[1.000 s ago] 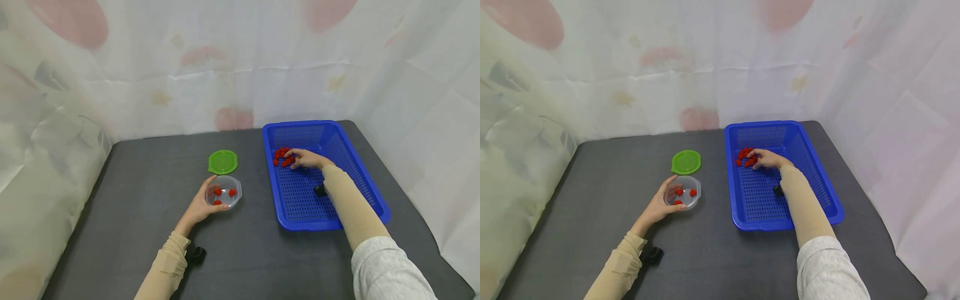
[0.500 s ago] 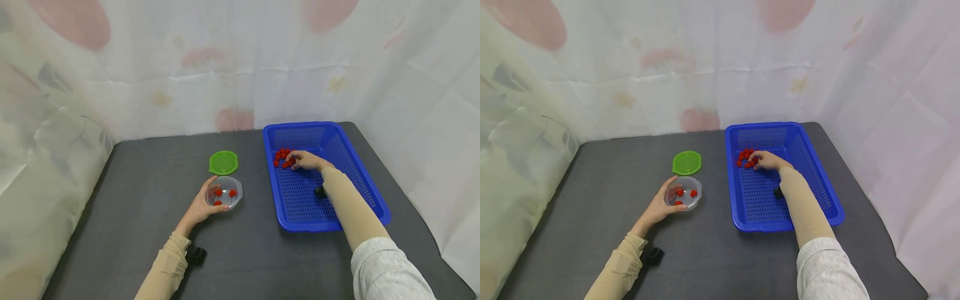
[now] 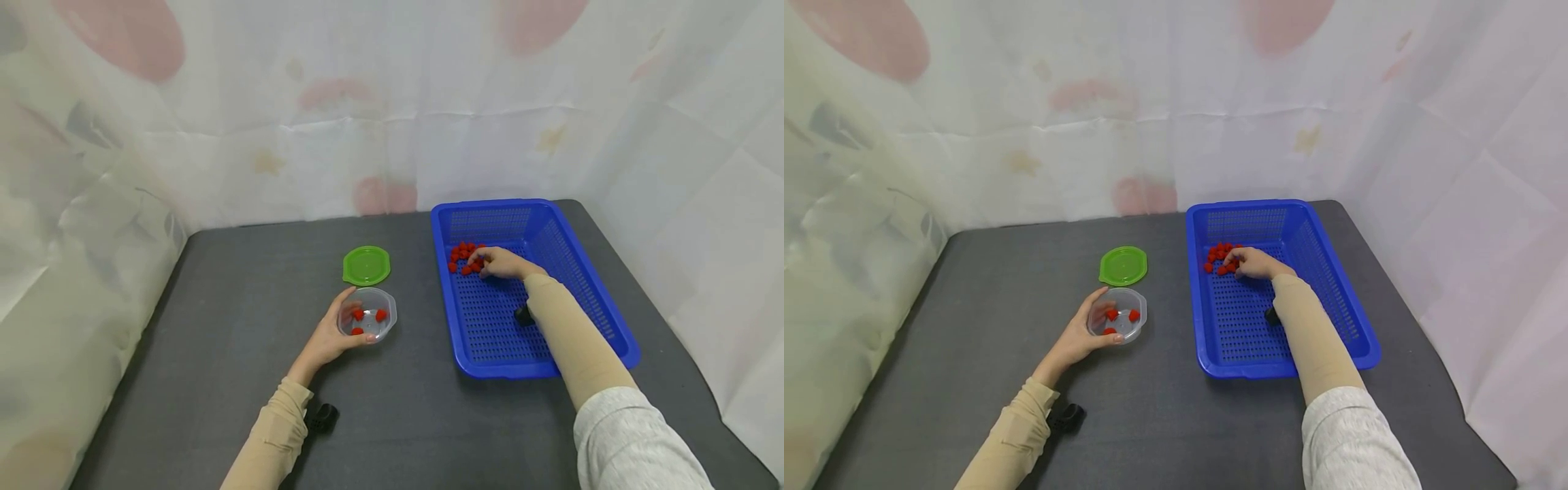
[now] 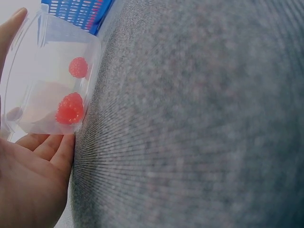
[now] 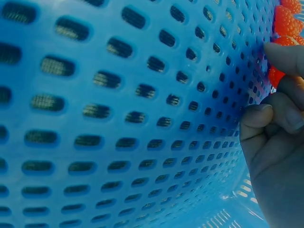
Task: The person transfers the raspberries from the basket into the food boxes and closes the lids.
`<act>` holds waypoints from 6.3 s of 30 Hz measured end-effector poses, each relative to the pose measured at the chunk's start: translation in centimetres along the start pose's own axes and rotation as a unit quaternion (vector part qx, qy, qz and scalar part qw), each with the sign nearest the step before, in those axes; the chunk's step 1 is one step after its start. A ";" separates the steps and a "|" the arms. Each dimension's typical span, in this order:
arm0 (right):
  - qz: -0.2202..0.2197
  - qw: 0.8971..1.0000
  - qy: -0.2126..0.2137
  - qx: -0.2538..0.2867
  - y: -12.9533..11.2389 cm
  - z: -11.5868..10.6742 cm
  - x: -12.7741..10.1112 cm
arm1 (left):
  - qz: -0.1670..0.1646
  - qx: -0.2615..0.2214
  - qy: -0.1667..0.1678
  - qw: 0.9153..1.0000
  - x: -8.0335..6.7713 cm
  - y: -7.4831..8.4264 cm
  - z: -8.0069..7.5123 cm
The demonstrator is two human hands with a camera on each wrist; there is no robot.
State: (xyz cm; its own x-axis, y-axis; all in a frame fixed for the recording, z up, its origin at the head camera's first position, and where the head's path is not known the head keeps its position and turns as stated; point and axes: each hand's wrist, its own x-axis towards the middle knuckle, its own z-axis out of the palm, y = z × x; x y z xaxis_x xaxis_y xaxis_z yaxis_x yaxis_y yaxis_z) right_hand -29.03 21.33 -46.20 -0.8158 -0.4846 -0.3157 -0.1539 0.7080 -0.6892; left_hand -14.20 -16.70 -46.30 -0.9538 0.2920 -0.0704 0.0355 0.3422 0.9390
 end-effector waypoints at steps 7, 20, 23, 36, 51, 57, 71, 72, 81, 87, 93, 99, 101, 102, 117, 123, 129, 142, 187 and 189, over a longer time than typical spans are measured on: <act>-0.016 1.000 0.013 -0.006 -0.1 0.0 -0.4 | 0.000 -0.004 0.000 1.000 0.1 -0.1 0.1; 0.007 0.999 0.027 0.022 -0.2 -0.7 -0.3 | 0.000 -0.007 0.001 1.000 0.0 -0.1 0.1; 0.003 0.999 0.026 0.047 -0.6 -1.0 -0.7 | -0.001 -0.007 0.001 1.000 0.0 -0.1 0.0; -0.003 0.995 0.048 0.087 -2.6 -2.5 -1.1 | -0.004 -0.009 0.001 1.000 0.1 -0.2 0.0; -0.042 0.989 0.060 0.127 -8.7 -3.7 -3.9 | -0.004 -0.003 -0.002 1.000 0.0 -0.1 -0.1; -0.059 0.989 0.056 0.124 -9.1 -3.9 -3.3 | -0.004 -0.005 -0.004 1.000 0.0 -0.2 -0.1; -0.121 0.986 0.038 0.108 -10.8 -3.7 -1.5 | -0.004 0.000 -0.004 1.000 0.0 0.0 -0.1; -0.124 0.986 0.033 0.106 -11.1 -3.6 -1.5 | -0.004 -0.001 -0.004 1.000 0.0 0.0 -0.1; -0.128 0.987 0.013 0.094 -14.6 -2.4 -0.9 | 0.002 -0.004 -0.005 1.000 0.1 -0.4 -0.2; -0.162 0.983 -0.015 0.086 -15.3 -1.0 1.0 | -0.004 -0.004 -0.001 1.000 0.0 -0.4 -0.2; -0.202 0.974 -0.051 0.095 -17.0 0.5 2.3 | -0.008 0.004 0.003 1.000 0.2 -0.4 -0.2; -0.229 0.966 -0.085 0.086 -18.4 1.9 3.1 | -0.011 0.005 -0.001 1.000 0.1 -0.4 -0.3; -0.232 0.965 -0.092 0.082 -18.7 2.4 3.4 | -0.009 0.003 -0.003 1.000 0.2 -0.5 -0.4; -0.233 0.964 -0.096 0.080 -18.8 2.6 3.6 | -0.008 0.001 -0.004 1.000 0.2 -0.6 -0.4; -0.211 0.964 -0.164 0.004 -20.1 5.4 5.8 | 0.000 -0.002 0.009 1.000 1.0 -3.6 -0.3; -0.200 0.959 -0.200 -0.005 -20.3 6.3 6.4 | -0.007 -0.008 0.010 1.000 1.0 -3.7 -0.3; -0.182 0.958 -0.212 -0.064 -20.2 7.2 6.7 | -0.019 -0.008 0.004 1.000 0.9 -3.2 -0.3; -0.169 0.950 -0.225 -0.135 -19.6 8.1 7.1 | -0.009 -0.005 -0.003 1.000 -0.1 -0.7 -0.4; -0.181 0.950 -0.209 -0.145 -20.5 5.4 5.0 | -0.008 -0.006 0.012 1.000 0.9 -3.3 -0.1; -0.185 0.952 -0.200 -0.140 -20.5 4.9 4.7 | -0.007 -0.004 0.012 1.000 0.9 -3.4 -0.1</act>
State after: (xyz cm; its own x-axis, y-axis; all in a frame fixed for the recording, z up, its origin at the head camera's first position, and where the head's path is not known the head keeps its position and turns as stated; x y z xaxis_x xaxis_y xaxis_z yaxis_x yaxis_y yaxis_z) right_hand -26.98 1.99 -36.76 -0.4084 -0.8443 -0.3470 -0.5771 0.5333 -0.6185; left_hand -15.19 -17.72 -49.49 -0.9611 0.2658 -0.0754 0.0201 0.3394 0.9404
